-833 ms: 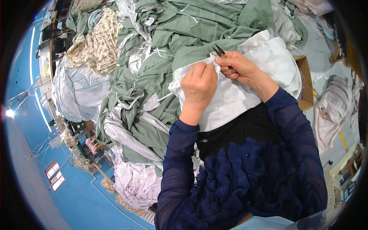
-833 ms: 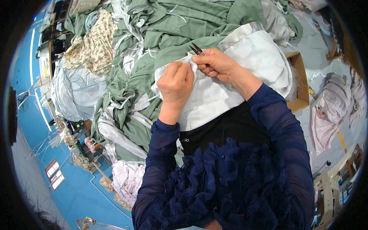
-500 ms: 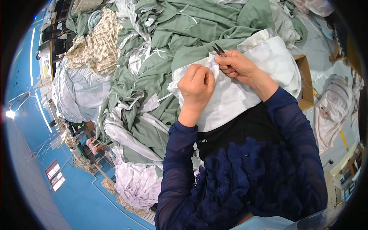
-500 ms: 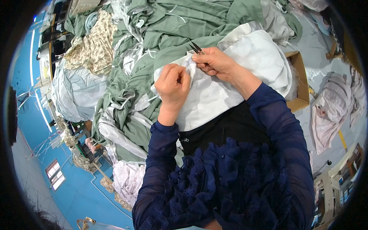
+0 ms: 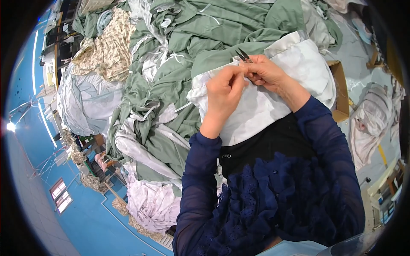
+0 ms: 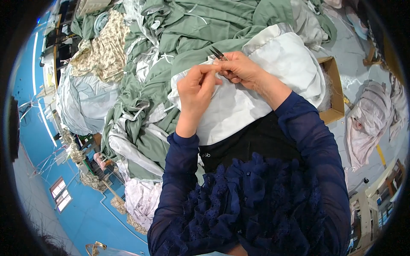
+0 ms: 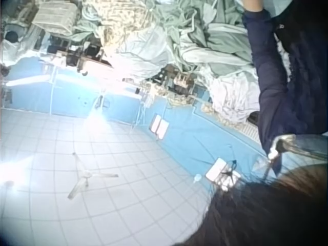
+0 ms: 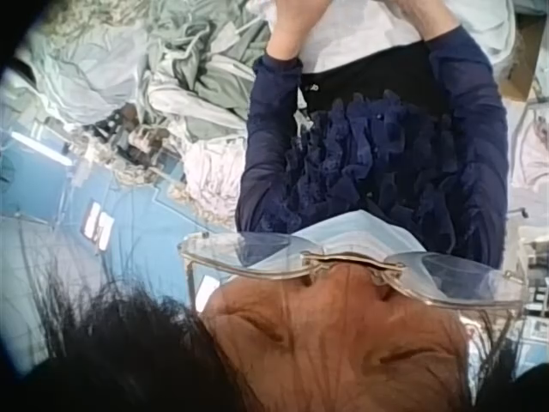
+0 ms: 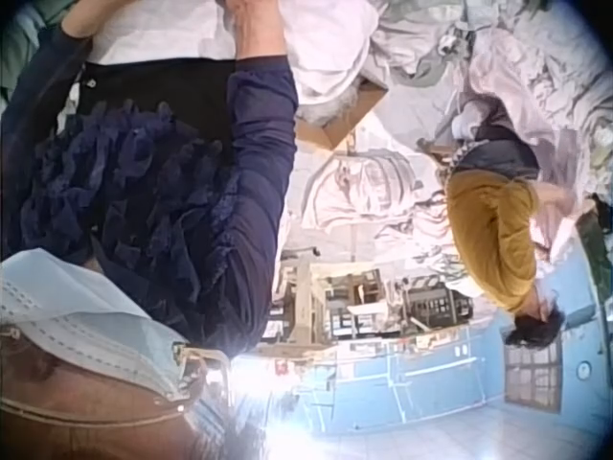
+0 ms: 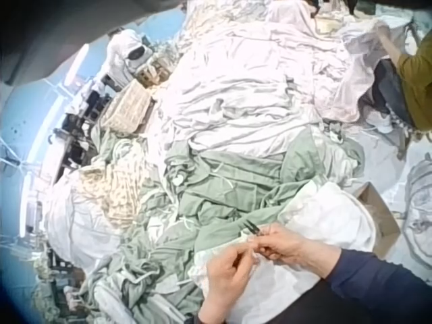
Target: Trimming loose threads from fabric pieces using thread snips.
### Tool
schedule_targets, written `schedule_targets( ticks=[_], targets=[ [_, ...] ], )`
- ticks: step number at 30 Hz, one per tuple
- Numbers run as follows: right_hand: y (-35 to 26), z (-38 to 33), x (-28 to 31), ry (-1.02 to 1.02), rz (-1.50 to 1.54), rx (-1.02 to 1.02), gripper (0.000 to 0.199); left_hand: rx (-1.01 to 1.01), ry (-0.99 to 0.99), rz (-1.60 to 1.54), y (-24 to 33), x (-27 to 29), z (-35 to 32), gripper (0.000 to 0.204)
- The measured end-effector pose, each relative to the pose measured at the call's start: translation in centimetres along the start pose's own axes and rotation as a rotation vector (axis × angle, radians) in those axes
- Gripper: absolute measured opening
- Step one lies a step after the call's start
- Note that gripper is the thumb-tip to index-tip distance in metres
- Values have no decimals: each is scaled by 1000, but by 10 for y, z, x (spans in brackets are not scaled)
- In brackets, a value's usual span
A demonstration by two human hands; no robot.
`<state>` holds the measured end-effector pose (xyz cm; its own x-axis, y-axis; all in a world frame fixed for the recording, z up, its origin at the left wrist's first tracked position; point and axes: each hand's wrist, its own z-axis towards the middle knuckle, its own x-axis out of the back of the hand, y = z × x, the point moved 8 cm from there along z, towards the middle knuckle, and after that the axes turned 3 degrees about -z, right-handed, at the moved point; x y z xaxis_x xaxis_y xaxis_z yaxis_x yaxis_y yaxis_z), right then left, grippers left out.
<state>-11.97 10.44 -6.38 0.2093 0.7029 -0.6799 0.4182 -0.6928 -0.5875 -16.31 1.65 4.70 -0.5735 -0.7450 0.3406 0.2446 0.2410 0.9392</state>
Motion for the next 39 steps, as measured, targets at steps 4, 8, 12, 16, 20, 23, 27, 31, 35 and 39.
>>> schedule_targets(
  ticks=[4,8,12,16,20,23,27,31,35,39],
  targets=[
    [1,0,0,-20,7,10,17,118,48,-46,-8,4,4,3],
    [1,1,1,-18,-12,14,17,129,80,67,-7,17,0,3],
    [1,1,1,-15,-21,21,17,331,170,-161,-11,28,-13,5],
    [0,1,0,-13,-10,8,17,-80,51,249,12,17,-10,15],
    [1,0,2,-34,24,-9,19,-144,-40,607,26,-9,-4,29],
    [1,-2,1,-14,17,-20,21,-175,7,719,19,-14,-5,32],
    [2,-2,3,-37,22,7,23,-78,35,585,9,-11,-7,30],
    [1,-2,2,-35,12,6,23,-71,65,521,5,-8,-6,24],
    [-2,-3,0,-55,8,11,21,-66,92,532,3,0,-5,18],
    [-1,-3,-1,-56,-3,4,20,173,119,291,-10,9,-9,16]
  ],
)
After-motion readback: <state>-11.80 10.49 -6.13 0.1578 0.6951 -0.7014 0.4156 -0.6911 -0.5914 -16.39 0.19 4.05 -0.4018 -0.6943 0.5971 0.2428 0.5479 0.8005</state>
